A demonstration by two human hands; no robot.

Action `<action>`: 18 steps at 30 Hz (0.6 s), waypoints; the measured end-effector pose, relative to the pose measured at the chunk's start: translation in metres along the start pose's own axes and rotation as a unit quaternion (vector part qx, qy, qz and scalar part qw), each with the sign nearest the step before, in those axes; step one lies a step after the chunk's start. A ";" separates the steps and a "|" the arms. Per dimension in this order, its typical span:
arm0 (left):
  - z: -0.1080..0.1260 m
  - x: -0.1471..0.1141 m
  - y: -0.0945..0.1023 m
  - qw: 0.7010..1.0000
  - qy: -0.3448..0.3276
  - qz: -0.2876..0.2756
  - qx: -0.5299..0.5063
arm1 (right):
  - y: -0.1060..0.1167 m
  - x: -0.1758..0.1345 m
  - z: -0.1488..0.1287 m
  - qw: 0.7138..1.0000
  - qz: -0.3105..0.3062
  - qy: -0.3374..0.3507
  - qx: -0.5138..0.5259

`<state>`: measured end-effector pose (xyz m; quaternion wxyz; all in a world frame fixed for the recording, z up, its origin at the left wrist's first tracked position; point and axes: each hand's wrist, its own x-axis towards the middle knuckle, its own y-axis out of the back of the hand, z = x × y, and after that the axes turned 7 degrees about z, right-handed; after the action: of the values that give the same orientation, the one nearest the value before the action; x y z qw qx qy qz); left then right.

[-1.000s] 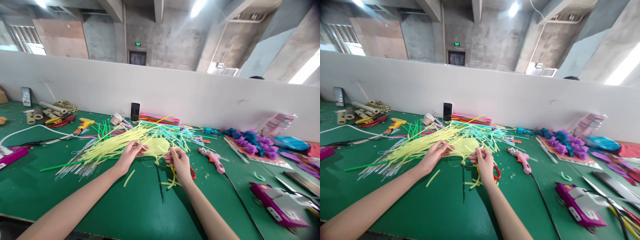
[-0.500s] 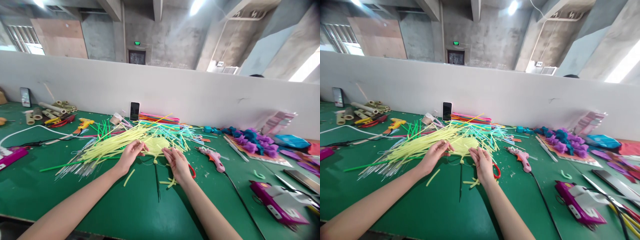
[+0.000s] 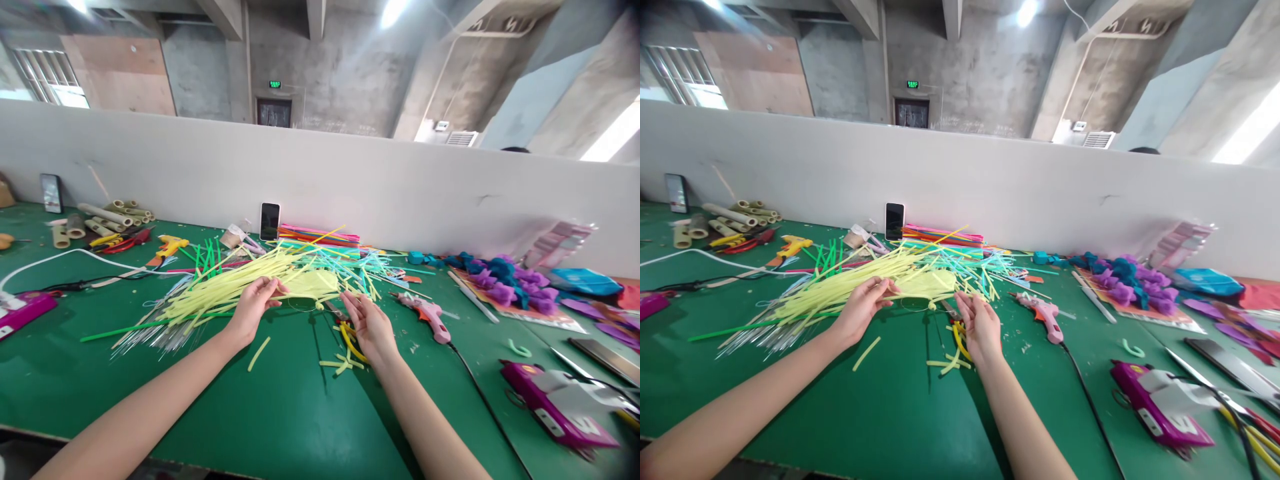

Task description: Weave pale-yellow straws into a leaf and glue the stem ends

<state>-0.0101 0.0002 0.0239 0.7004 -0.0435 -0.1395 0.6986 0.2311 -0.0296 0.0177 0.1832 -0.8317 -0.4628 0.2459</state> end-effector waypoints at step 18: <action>0.008 -0.009 0.003 0.876 -0.287 -0.065 0.382 | -0.008 -0.021 0.004 0.944 -0.159 0.121 -0.262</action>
<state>-0.0153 -0.0102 0.0299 0.6354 0.4392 -0.0592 0.6324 0.2138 -0.0438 0.0236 0.0505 -0.7894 -0.6115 -0.0194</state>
